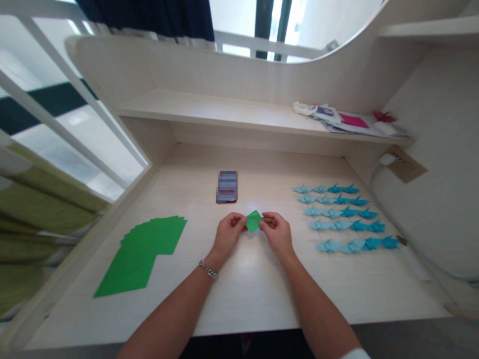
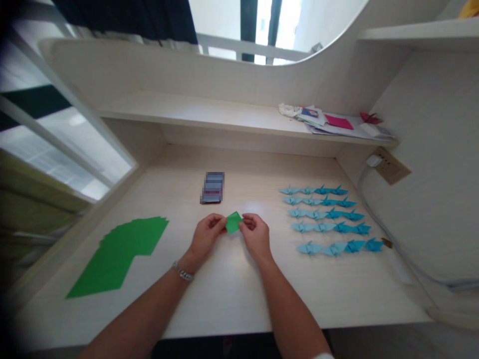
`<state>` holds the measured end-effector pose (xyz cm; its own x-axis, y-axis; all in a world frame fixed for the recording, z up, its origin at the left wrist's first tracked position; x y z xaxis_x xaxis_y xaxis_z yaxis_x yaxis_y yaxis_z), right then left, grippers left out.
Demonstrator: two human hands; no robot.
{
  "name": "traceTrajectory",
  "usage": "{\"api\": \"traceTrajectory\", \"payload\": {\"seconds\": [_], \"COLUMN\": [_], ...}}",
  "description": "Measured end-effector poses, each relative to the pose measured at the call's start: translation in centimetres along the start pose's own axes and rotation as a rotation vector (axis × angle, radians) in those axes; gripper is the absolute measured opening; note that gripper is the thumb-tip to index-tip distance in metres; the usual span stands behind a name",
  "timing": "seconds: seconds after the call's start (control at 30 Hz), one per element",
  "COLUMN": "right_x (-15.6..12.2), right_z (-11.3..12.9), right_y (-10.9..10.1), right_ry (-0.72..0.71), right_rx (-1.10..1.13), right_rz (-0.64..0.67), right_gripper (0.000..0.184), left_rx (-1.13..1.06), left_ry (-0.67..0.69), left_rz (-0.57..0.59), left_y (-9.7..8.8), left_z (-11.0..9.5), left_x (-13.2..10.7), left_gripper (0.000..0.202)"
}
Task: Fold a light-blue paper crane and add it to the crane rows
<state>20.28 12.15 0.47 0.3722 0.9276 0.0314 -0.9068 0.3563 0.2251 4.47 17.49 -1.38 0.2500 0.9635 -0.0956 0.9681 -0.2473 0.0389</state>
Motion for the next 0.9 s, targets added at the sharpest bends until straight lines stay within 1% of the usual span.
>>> {"api": "traceTrajectory", "payload": {"seconds": [0.13,0.2,0.3,0.37,0.47,0.57,0.63,0.8,0.9], "right_x": [-0.1,-0.2,-0.1,0.0,0.2,0.2,0.0,-0.5,-0.8], "right_z": [1.1,1.4,0.7,-0.2,-1.0,-0.1,0.8,2.1,2.9], "right_y": [0.1,0.3,0.4,0.4,0.0,-0.5,-0.4,0.2,0.4], "right_ry": [-0.063,-0.072,-0.030,0.033,0.079,0.018,-0.034,-0.121,-0.190], "right_rx": [-0.104,-0.082,0.023,0.050,0.010,-0.073,-0.125,-0.234,-0.287], "right_rz": [0.039,0.044,0.018,0.016,-0.009,-0.039,-0.032,-0.010,-0.010], "right_gripper": [0.031,0.035,0.043,0.039,0.029,0.024,0.021,0.019,0.020], "left_rx": [-0.012,-0.005,-0.031,-0.059,-0.072,-0.039,-0.009,0.080,0.136], "left_ry": [-0.025,-0.022,-0.022,-0.030,-0.051,-0.045,-0.011,0.086,0.126], "left_rz": [0.134,0.178,0.151,0.134,0.165,0.218,0.227,0.137,0.113], "left_y": [1.3,1.7,1.4,1.3,1.8,2.6,2.7,1.5,1.3], "left_z": [0.0,-0.1,-0.1,0.0,0.3,0.3,-0.1,-1.4,-1.7], "left_x": [-0.3,-0.5,-0.5,-0.4,-0.6,-0.8,-0.9,-0.8,-0.8], "left_gripper": [0.034,0.034,0.030,0.030,0.029,0.028,0.029,0.045,0.040]}}
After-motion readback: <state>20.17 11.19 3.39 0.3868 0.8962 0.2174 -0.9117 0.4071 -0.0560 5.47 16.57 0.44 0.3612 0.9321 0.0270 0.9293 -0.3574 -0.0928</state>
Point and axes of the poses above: each hand's wrist, its own x-axis towards the middle knuckle, its own y-axis out of the palm, z = x × y, the point moved 10 cm from there along x, towards the middle knuckle, and after that the axes turned 10 degrees about x, right-handed, at the moved point
